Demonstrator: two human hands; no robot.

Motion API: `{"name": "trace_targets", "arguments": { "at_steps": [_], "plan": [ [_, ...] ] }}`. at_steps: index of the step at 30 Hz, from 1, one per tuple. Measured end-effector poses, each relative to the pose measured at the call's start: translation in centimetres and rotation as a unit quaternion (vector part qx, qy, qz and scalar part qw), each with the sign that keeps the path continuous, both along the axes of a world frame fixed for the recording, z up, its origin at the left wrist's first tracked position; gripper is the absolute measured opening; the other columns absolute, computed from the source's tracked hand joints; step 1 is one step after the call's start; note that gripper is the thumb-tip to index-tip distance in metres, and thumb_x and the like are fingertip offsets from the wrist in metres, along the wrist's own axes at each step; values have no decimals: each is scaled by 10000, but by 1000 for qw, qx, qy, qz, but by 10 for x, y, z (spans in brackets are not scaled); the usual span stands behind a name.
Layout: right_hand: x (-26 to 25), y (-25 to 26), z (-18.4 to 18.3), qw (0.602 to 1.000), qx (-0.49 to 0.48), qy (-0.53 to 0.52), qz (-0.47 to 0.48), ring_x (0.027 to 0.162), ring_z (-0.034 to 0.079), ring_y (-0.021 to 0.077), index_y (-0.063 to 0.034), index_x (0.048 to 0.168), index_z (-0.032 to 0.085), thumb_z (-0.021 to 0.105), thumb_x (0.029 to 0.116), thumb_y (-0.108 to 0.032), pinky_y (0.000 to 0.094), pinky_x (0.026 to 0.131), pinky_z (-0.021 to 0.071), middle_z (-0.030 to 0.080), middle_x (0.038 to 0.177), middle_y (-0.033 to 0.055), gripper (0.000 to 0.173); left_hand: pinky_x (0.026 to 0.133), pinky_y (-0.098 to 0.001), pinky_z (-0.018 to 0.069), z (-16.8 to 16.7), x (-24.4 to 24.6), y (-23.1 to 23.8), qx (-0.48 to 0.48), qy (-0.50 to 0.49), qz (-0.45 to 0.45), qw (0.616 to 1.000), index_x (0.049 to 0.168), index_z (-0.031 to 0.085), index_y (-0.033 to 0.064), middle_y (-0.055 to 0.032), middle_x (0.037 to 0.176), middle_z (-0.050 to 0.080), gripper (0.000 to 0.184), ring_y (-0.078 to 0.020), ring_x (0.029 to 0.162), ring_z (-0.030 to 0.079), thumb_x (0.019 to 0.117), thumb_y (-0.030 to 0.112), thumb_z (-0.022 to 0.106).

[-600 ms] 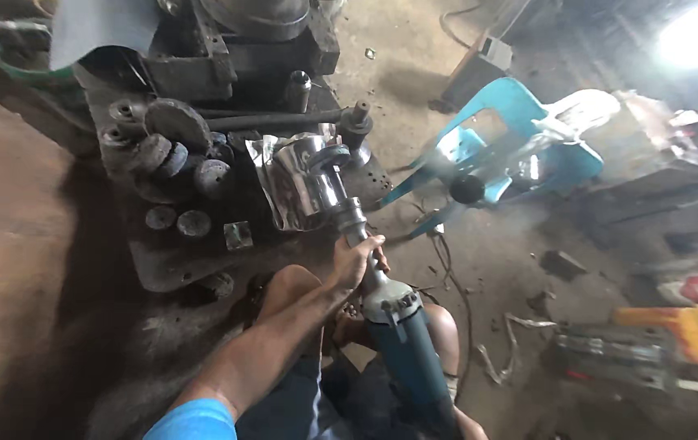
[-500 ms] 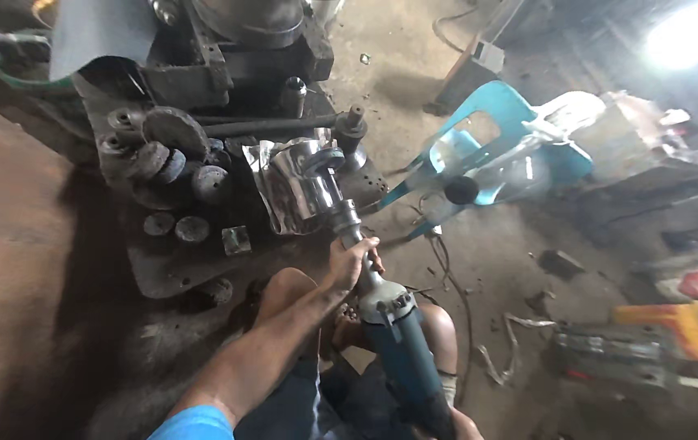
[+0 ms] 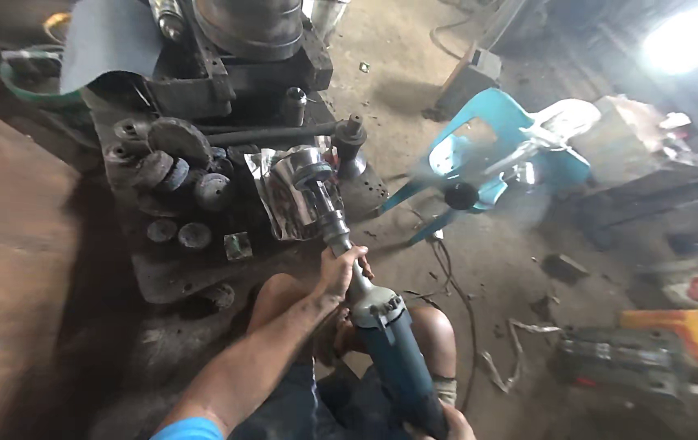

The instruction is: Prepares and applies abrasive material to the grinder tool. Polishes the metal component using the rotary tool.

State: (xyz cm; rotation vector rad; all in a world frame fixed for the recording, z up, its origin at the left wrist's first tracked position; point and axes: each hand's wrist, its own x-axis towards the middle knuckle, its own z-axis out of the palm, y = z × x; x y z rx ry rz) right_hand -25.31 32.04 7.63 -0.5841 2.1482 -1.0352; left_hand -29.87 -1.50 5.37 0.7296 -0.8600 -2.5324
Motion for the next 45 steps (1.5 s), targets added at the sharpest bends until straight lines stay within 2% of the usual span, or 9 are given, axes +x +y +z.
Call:
{"name": "trace_targets", "arguments": {
  "at_steps": [7, 12, 19, 24, 32, 36, 45],
  "plan": [
    [-3, -9, 9, 997, 42, -60, 7, 835, 744, 153, -39, 1105, 703, 831, 851, -251, 410, 833, 634, 762, 938, 62, 355, 573, -405, 599, -1, 6, -5, 9, -5, 11, 1000, 920, 511, 1, -98, 611, 562, 82, -227, 518, 611, 943, 22, 587],
    [-4, -14, 12, 995, 35, -93, 6, 854, 750, 176, -44, 1118, 703, 847, 837, -267, 429, 840, 639, 766, 954, 64, 387, 581, -414, 599, 0, 12, -9, 8, -4, 20, 1000, 927, 498, 10, -93, 604, 563, 77, -233, 521, 616, 940, 24, 572],
    [-3, -23, 13, 993, 93, -70, -8, 792, 747, 179, -58, 1052, 717, 845, 836, -354, 439, 790, 640, 760, 889, 64, 388, 586, -417, 599, -3, 19, -12, -5, -10, 32, 999, 910, 495, 11, -98, 595, 563, 77, -238, 521, 620, 932, 38, 564],
    [-2, -28, 14, 992, 121, -26, 1, 887, 738, 174, -43, 1061, 728, 851, 812, -357, 452, 866, 611, 758, 933, 82, 419, 585, -426, 596, -4, 21, -14, -2, -23, 34, 999, 923, 504, 2, -97, 615, 568, 66, -239, 528, 611, 953, 35, 553],
    [-3, -25, 11, 993, 114, -25, 8, 881, 739, 165, -47, 1065, 723, 852, 820, -349, 442, 868, 613, 759, 929, 74, 410, 570, -417, 594, -4, 20, -13, 11, -17, 35, 999, 885, 503, 9, -101, 600, 568, 71, -237, 514, 611, 934, 16, 554],
    [-2, -25, 10, 993, 114, -23, -3, 872, 740, 164, -47, 1058, 727, 856, 816, -345, 439, 862, 614, 760, 922, 75, 404, 562, -405, 596, -5, 18, -12, 16, -20, 33, 999, 920, 497, 6, -98, 605, 568, 63, -234, 512, 614, 930, 14, 559],
    [-1, -26, 9, 994, 111, -21, -6, 845, 743, 175, -45, 1050, 730, 857, 811, -348, 452, 839, 619, 759, 908, 81, 406, 552, -401, 595, -4, 19, -12, 20, -33, 38, 999, 914, 498, 5, -101, 600, 567, 64, -233, 503, 612, 936, 9, 557]
  ]
}}
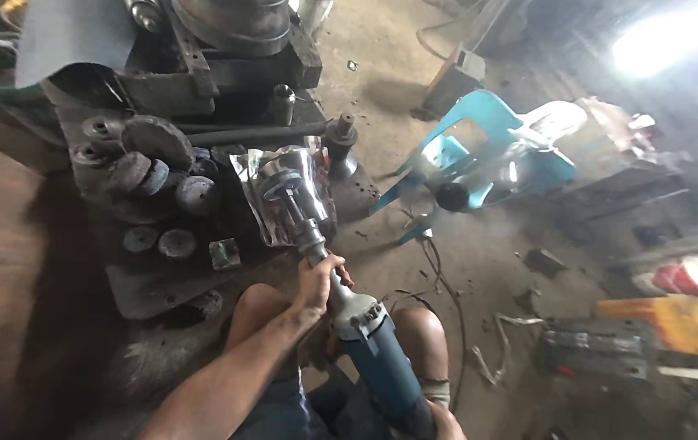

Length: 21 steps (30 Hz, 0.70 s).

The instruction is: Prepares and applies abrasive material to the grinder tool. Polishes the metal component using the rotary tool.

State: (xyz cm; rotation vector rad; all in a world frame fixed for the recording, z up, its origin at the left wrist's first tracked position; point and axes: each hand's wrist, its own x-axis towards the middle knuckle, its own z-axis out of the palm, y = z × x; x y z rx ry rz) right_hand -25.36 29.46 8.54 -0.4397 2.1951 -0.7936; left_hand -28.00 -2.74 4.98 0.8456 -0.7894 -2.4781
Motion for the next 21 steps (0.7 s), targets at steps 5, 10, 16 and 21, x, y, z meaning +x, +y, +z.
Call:
{"name": "trace_targets", "arguments": {
  "at_steps": [5, 10, 16, 21],
  "plan": [
    [-4, 4, -9, 1000, 9, -3, 4, 874, 743, 185, -39, 1085, 721, 861, 789, -380, 458, 862, 614, 759, 935, 87, 473, 569, -411, 599, -3, 3, -2, -14, 3, -5, 1000, 894, 496, 14, -97, 597, 569, 49, -235, 515, 620, 918, 27, 536],
    [-5, 3, -9, 1000, 20, -5, 13, 929, 738, 203, -29, 1098, 724, 868, 779, -371, 472, 905, 593, 761, 959, 104, 490, 580, -409, 590, -1, 5, -3, -13, -2, -4, 1000, 902, 493, 28, -84, 608, 558, 33, -229, 529, 612, 924, 29, 518],
    [-6, 1, -9, 999, 30, -1, 15, 914, 739, 196, -33, 1092, 723, 867, 776, -394, 466, 893, 595, 759, 949, 99, 501, 584, -410, 596, -2, 3, -5, -11, -1, -3, 1000, 889, 488, 34, -86, 598, 557, 49, -229, 522, 616, 912, 25, 530],
    [-6, 3, -8, 1000, 24, 5, 13, 905, 739, 194, -34, 1077, 726, 861, 779, -386, 465, 884, 596, 760, 936, 95, 481, 581, -403, 595, -1, -1, -2, 0, 1, -11, 1000, 887, 484, 33, -88, 603, 556, 57, -227, 524, 614, 912, 19, 533]
  ]
}}
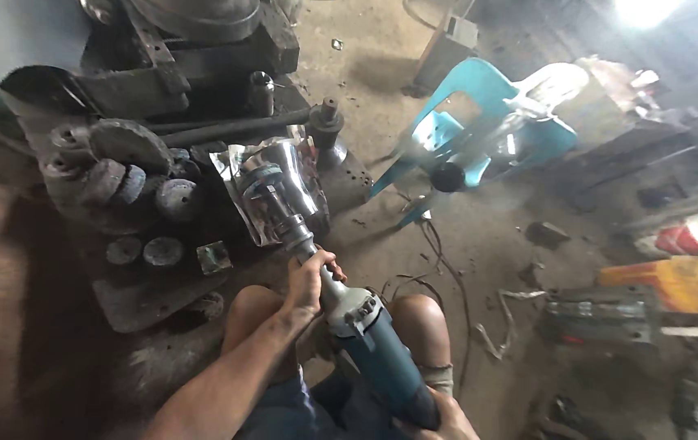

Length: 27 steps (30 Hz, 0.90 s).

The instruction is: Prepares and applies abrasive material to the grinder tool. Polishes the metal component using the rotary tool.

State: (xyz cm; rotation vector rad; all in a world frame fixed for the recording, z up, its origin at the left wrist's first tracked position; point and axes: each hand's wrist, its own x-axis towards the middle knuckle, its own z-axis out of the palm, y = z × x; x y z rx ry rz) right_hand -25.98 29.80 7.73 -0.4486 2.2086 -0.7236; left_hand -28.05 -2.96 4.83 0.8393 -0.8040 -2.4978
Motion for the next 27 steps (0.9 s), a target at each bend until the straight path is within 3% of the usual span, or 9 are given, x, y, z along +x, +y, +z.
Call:
{"name": "trace_targets", "arguments": {
  "at_steps": [27],
  "plan": [
    [-2, 6, -4, 1000, -21, -2, -11, 872, 741, 154, -54, 1043, 736, 877, 766, -379, 429, 858, 610, 764, 910, 65, 449, 576, -408, 595, -2, -4, 2, 10, -20, 3, 1000, 904, 488, 25, -97, 603, 560, 56, -232, 522, 617, 910, 10, 542]
  ]
}}
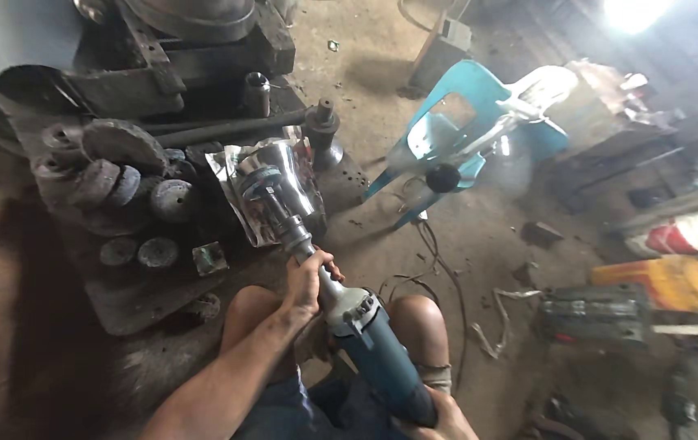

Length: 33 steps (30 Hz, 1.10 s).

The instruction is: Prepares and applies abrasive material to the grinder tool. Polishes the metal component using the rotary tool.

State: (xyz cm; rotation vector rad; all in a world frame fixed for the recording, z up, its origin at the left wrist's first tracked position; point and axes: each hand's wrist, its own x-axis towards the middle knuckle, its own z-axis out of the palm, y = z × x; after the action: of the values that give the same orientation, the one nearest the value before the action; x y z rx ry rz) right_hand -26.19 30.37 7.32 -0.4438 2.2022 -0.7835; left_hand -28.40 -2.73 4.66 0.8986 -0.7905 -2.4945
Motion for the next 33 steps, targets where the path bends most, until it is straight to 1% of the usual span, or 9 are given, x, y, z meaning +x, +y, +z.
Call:
{"name": "trace_targets", "arguments": {
  "at_steps": [7, 16, 21, 29, 33],
  "plan": [
    [0, -2, 0, 1000, -2, -1, 2, 873, 742, 156, -56, 1055, 735, 867, 777, -383, 433, 857, 611, 763, 914, 66, 449, 574, -405, 597, 1, 0, -1, 4, -2, 3, 1000, 895, 487, 23, -103, 603, 562, 63, -236, 519, 617, 902, 1, 546],
    [-1, -2, 0, 1000, -6, 0, 2, 864, 743, 155, -53, 1042, 736, 871, 773, -390, 433, 854, 615, 764, 907, 69, 452, 571, -407, 596, 1, 1, -2, 11, 0, 7, 1000, 895, 494, 18, -106, 595, 561, 65, -237, 513, 613, 903, -4, 554],
    [-1, -4, 2, 1000, -3, -3, 1, 887, 739, 163, -50, 1051, 733, 873, 779, -374, 439, 873, 608, 762, 925, 72, 446, 575, -407, 593, 1, 1, -2, 12, 0, 3, 1000, 924, 491, 23, -95, 610, 555, 67, -230, 525, 611, 912, 4, 554],
    [-1, -4, 3, 1000, -6, -1, 0, 881, 741, 152, -39, 1059, 730, 879, 772, -359, 422, 875, 610, 764, 922, 74, 455, 576, -405, 590, 0, 0, -2, 4, 5, 0, 1000, 874, 498, 23, -100, 608, 564, 71, -235, 525, 613, 901, 8, 561],
    [-1, -4, 3, 1000, -9, -6, -4, 868, 741, 154, -36, 1050, 729, 872, 781, -369, 424, 859, 615, 761, 914, 73, 452, 572, -405, 592, 0, -1, -1, 10, 2, 0, 1000, 891, 494, 25, -97, 609, 562, 71, -232, 523, 611, 909, 4, 559]
  ]
}}
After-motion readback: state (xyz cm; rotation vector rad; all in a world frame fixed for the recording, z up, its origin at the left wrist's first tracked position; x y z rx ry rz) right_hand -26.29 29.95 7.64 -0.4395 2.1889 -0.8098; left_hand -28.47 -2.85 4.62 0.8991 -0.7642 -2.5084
